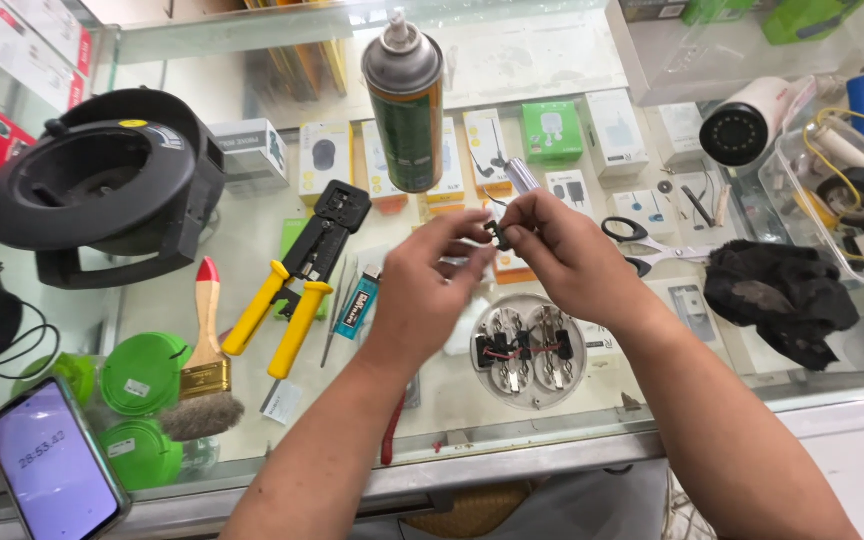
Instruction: Final assembly and tightening of an electrical component, involving wire stripping and terminal connection.
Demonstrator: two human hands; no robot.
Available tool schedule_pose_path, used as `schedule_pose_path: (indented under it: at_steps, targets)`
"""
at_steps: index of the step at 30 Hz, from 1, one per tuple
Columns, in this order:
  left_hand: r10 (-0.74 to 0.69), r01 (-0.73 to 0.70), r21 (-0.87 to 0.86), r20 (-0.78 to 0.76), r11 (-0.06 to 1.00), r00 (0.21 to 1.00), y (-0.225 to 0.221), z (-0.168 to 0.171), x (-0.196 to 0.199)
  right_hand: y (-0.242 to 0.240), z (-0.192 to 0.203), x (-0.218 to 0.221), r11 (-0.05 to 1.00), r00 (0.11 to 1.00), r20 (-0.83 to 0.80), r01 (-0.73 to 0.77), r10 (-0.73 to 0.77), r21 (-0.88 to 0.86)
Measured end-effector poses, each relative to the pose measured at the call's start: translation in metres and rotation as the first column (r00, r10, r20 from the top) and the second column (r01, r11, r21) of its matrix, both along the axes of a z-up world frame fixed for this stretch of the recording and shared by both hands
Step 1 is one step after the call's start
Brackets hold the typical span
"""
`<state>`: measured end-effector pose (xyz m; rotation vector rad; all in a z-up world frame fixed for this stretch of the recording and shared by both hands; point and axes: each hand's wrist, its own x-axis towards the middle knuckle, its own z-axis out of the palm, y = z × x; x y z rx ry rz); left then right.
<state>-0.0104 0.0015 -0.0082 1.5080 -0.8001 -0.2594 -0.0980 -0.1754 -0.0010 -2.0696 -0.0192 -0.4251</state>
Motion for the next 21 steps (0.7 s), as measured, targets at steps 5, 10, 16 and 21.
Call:
schedule_pose_path:
  at_steps: [5, 10, 16, 21]
  targets:
    - [0.084, -0.070, -0.060, 0.280, 0.996, 0.956, 0.000, 0.007, -0.008, 0.004, 0.008, -0.004, 0.999, 0.999, 0.028, -0.023, 0.021, 0.048]
    - [0.154, -0.136, -0.071, 0.491, 0.988, 0.857, 0.002, 0.011, -0.010, 0.015, 0.016, -0.005, 1.000, 0.998, 0.062, -0.029, 0.028, 0.000]
    - [0.075, -0.075, -0.002, 0.111, 0.997, 0.991, 0.005, 0.017, -0.011, 0.017, 0.005, -0.007, 0.985, 0.986, 0.168, 0.017, 0.013, -0.173]
    - [-0.216, 0.201, -0.089, -0.563, 0.976, 0.798, 0.000, 0.000, -0.008, 0.028, 0.006, -0.007, 0.936, 0.958, 0.270, 0.007, 0.095, -0.352]
